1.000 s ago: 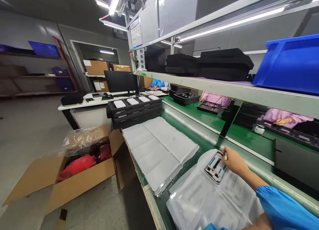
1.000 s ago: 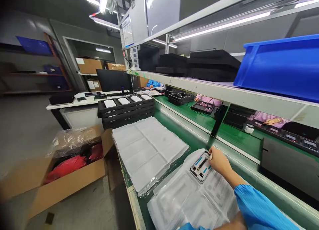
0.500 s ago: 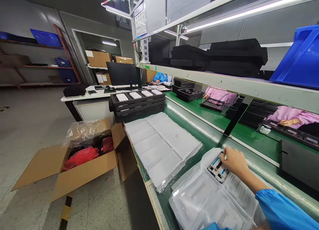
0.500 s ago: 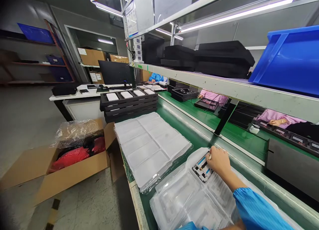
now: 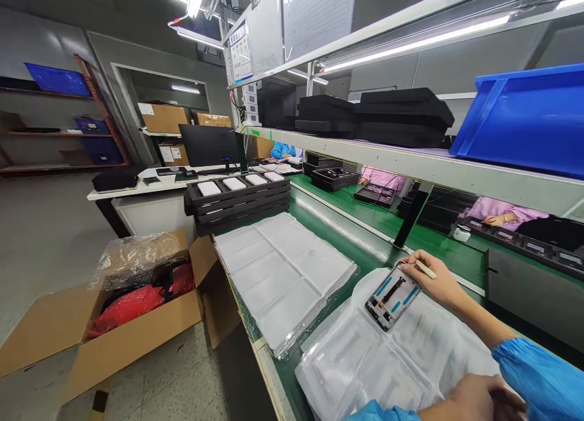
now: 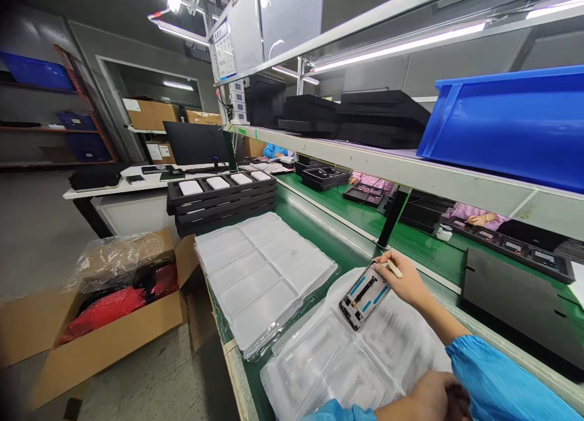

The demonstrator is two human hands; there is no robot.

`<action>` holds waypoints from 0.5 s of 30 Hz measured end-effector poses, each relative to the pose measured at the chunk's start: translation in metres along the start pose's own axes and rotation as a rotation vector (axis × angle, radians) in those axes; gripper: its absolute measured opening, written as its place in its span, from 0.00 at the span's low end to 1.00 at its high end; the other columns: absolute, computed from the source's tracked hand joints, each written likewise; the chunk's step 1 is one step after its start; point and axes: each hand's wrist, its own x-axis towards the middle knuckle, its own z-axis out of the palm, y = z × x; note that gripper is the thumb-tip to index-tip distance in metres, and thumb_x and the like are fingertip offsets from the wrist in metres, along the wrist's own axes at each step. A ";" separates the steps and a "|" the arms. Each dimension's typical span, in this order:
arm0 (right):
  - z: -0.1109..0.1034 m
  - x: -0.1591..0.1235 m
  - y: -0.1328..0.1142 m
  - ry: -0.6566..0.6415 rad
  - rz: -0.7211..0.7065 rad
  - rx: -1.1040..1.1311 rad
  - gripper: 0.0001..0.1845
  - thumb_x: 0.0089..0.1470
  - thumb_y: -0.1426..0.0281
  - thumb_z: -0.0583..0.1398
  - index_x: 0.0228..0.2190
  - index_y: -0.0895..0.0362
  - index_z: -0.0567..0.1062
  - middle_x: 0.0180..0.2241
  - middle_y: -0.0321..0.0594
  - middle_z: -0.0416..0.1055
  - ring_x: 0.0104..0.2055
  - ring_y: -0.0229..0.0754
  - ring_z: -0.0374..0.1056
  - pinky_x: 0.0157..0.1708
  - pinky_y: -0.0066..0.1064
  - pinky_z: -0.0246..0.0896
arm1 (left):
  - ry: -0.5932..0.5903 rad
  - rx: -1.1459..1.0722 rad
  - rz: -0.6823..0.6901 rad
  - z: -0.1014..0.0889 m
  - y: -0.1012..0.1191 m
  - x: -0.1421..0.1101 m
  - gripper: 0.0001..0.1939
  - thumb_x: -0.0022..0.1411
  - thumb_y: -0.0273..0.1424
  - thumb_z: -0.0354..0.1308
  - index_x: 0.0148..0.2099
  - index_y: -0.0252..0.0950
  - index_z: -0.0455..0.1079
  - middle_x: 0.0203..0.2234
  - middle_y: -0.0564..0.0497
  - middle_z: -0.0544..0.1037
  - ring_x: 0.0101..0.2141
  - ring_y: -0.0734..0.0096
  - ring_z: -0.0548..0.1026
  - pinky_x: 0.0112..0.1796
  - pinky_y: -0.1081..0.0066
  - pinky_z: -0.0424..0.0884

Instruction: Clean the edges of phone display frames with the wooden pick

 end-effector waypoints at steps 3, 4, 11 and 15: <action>-0.031 -0.016 -0.005 0.062 0.008 0.076 0.23 0.38 0.49 0.63 0.26 0.54 0.65 0.37 0.44 0.77 0.32 0.42 0.69 0.31 0.32 0.64 | 0.133 0.369 -0.107 0.022 0.004 0.002 0.13 0.65 0.31 0.54 0.28 0.34 0.72 0.20 0.49 0.62 0.18 0.74 0.60 0.27 0.67 0.48; -0.043 -0.025 -0.005 0.100 0.026 0.089 0.22 0.38 0.50 0.64 0.26 0.54 0.66 0.35 0.43 0.77 0.31 0.41 0.68 0.30 0.31 0.63 | 0.194 0.465 -0.070 0.030 0.003 0.001 0.15 0.64 0.32 0.54 0.26 0.33 0.72 0.19 0.50 0.61 0.18 0.74 0.58 0.27 0.67 0.46; -0.120 -0.125 0.033 0.375 0.494 0.462 0.17 0.27 0.62 0.69 0.18 0.56 0.69 0.20 0.35 0.67 0.22 0.35 0.60 0.18 0.24 0.55 | 0.333 0.629 0.058 0.048 -0.008 -0.005 0.11 0.52 0.26 0.56 0.36 0.25 0.74 0.31 0.38 0.76 0.34 0.60 0.75 0.38 0.66 0.62; -0.138 -0.176 0.068 0.529 0.588 0.591 0.13 0.26 0.67 0.68 0.17 0.57 0.70 0.20 0.36 0.68 0.23 0.36 0.63 0.20 0.26 0.63 | 0.298 0.731 0.062 0.045 -0.008 -0.007 0.14 0.49 0.21 0.61 0.41 0.27 0.73 0.37 0.37 0.79 0.41 0.57 0.77 0.45 0.64 0.65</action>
